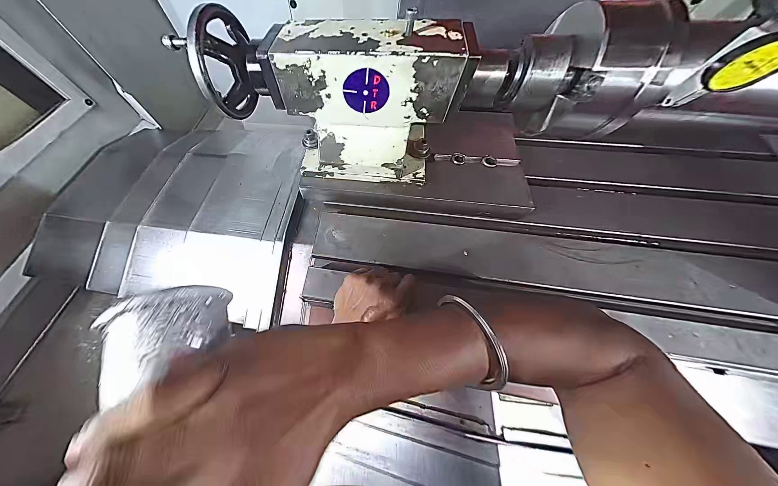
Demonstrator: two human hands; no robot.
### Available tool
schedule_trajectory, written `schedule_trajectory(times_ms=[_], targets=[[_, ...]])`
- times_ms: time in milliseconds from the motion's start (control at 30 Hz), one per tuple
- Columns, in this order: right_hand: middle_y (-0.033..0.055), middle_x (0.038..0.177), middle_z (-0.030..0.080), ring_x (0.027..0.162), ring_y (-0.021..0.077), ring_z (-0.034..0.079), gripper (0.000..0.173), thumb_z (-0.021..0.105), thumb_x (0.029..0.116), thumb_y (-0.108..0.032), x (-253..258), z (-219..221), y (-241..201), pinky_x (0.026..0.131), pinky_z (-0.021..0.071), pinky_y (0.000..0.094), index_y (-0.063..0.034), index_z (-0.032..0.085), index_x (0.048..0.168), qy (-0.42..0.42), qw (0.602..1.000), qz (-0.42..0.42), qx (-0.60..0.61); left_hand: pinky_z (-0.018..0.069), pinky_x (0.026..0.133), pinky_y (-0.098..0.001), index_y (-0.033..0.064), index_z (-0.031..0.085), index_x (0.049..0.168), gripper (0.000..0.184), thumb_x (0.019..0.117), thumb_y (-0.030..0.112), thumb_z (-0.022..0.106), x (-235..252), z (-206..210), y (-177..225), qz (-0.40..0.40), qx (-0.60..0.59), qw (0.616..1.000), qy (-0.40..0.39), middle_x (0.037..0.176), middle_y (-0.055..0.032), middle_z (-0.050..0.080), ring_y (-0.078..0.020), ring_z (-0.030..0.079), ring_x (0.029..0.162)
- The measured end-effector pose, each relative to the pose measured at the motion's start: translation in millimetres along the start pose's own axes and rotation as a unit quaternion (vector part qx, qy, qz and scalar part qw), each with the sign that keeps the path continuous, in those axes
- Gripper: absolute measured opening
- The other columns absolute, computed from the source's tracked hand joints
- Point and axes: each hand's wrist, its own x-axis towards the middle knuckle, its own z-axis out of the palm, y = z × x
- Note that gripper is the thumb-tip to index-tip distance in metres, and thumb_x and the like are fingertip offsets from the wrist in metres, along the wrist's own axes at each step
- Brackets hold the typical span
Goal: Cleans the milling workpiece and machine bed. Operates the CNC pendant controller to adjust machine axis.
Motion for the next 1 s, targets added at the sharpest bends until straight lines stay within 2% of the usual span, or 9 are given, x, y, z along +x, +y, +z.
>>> schedule_trajectory(times_ms=[100,233,300,433,700,800,867,933,1000], targets=[[0.0126,0.109,0.076,0.112,0.0271,0.068,0.018,0.067,0.0953,-0.016,-34,-21,94,0.105,0.049,0.0407,-0.0051,0.079,0.103,-0.048,0.996,-0.014,-0.068,0.0551,0.06,-0.0422,0.0159,0.071,0.083,0.037,0.0917,0.048,0.054,-2,-5,8,-0.022,0.046,0.999,-0.004,0.071,-0.0037,0.069,-0.0214,0.069,0.069],[0.0105,0.107,0.075,0.107,0.0301,0.069,0.028,0.07,0.0889,-0.01,-62,-25,193,0.099,0.0511,0.0479,-0.0115,0.076,0.116,-0.093,0.964,0.041,-0.246,0.0521,0.051,-0.0421,0.0099,0.067,0.078,0.048,0.089,0.054,0.048,-2,-1,10,-0.018,0.027,0.999,-0.004,0.064,-0.0069,0.064,-0.0242,0.067,0.059],[0.0138,0.115,0.073,0.115,0.0331,0.066,0.04,0.077,0.0793,-0.006,-49,-24,187,0.103,0.0496,0.0496,-0.0075,0.072,0.12,-0.074,0.962,0.102,-0.242,0.0531,0.052,-0.0431,0.0086,0.068,0.079,0.049,0.0894,0.053,0.049,-4,-6,6,-0.022,0.03,0.999,-0.005,0.064,-0.0079,0.065,-0.0255,0.068,0.06],[0.0144,0.126,0.071,0.127,0.0323,0.063,0.042,0.073,0.0831,0.002,-52,-34,161,0.112,0.0465,0.0465,-0.0046,0.07,0.125,-0.064,0.956,0.162,-0.235,0.0521,0.049,-0.0445,0.0101,0.068,0.078,0.05,0.0909,0.053,0.045,2,-1,8,-0.022,0.036,0.999,0.01,0.063,-0.0071,0.065,-0.0254,0.067,0.058],[0.0124,0.104,0.073,0.102,0.0302,0.067,0.052,0.083,0.0692,-0.003,-43,-33,158,0.089,0.0525,0.0471,-0.0062,0.072,0.12,-0.031,0.963,0.203,-0.175,0.0479,0.046,-0.0432,0.0113,0.061,0.064,0.053,0.0904,0.054,0.043,3,-1,10,-0.014,0.052,0.998,0.034,0.058,-0.0071,0.061,-0.0255,0.064,0.054],[0.0101,0.104,0.073,0.104,0.0278,0.066,0.04,0.08,0.075,-0.005,-23,-19,106,0.091,0.0523,0.0449,-0.0108,0.077,0.114,-0.024,0.979,0.123,-0.163,0.0536,0.053,-0.0461,0.0139,0.067,0.068,0.046,0.0882,0.053,0.054,-6,-9,16,-0.061,0.056,0.996,0.041,0.067,-0.0067,0.069,-0.0249,0.07,0.064],[0.009,0.107,0.075,0.11,0.0268,0.068,0.024,0.073,0.0875,-0.008,-10,-6,50,0.099,0.0524,0.0437,-0.0149,0.08,0.109,-0.003,0.993,0.033,-0.111,0.0566,0.065,-0.0432,0.0076,0.075,0.082,0.031,0.094,0.034,0.063,-14,-20,21,-0.118,-0.002,0.993,-0.02,0.076,-0.0098,0.072,-0.024,0.072,0.074],[0.01,0.108,0.076,0.113,0.0253,0.069,0.018,0.063,0.0972,-0.017,-3,-7,9,0.103,0.0499,0.039,-0.0111,0.079,0.105,0.0,0.999,-0.01,-0.035,0.0565,0.06,-0.0399,0.0068,0.072,0.081,0.023,0.0971,0.015,0.058,0,-6,6,-0.043,-0.011,0.999,-0.002,0.07,-0.0086,0.069,-0.0243,0.071,0.068],[0.0093,0.105,0.076,0.109,0.0221,0.068,0.019,0.065,0.0956,-0.02,-12,-18,26,0.101,0.0482,0.0359,-0.0071,0.078,0.102,-0.03,0.999,0.025,-0.008,0.0562,0.058,-0.0387,0.0078,0.072,0.081,0.024,0.0968,0.018,0.057,2,2,5,0.004,-0.009,1.0,0.021,0.07,-0.0075,0.07,-0.0232,0.071,0.067]])
